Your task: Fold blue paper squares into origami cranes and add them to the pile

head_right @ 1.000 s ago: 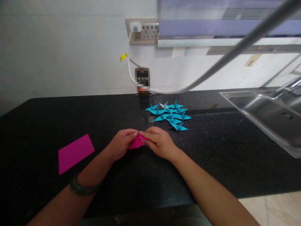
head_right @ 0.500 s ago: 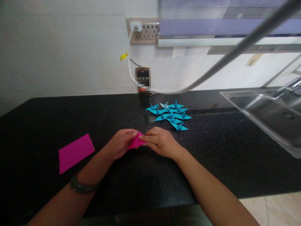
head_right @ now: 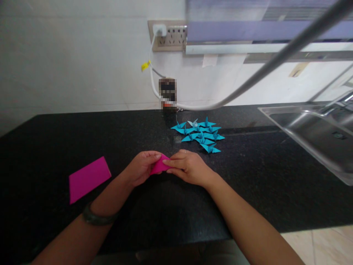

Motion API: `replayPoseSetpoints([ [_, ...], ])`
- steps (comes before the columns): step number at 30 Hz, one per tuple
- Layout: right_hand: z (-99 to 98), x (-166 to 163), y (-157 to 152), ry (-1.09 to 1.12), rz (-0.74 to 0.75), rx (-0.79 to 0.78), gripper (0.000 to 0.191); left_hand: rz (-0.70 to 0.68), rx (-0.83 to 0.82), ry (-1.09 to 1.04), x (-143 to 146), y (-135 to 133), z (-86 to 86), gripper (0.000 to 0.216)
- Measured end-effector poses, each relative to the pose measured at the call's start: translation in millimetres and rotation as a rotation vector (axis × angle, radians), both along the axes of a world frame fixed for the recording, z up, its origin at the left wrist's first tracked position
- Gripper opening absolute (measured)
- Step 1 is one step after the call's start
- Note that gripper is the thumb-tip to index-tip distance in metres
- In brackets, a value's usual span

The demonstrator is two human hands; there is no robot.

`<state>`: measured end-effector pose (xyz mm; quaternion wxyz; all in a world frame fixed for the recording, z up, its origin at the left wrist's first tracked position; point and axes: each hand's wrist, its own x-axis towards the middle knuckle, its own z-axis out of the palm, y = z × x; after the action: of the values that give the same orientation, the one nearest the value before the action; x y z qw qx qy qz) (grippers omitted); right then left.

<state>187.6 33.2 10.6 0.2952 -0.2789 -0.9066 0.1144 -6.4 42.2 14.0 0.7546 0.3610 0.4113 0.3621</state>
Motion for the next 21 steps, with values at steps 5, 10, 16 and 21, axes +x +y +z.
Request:
replayPoseSetpoints([
  [5,1.5,-0.2,-0.2,-0.049,-0.006,0.021,0.029,0.013,-0.013,-0.008,1.9,-0.2,1.3,0.013],
  [10,3.9,-2.4,-1.0,-0.089,-0.001,0.023,0.028,0.065,0.056,0.074,5.7,-2.0,-3.6,0.024],
  [16,2.9,-4.5,-2.1,-0.15,0.0,0.03,0.029,0.177,0.122,0.162,8.4,-2.9,-9.8,0.025],
  [21,1.9,-4.1,-1.6,-0.149,-0.006,0.053,0.029,0.169,0.073,0.107,7.9,-1.4,-9.2,0.032],
])
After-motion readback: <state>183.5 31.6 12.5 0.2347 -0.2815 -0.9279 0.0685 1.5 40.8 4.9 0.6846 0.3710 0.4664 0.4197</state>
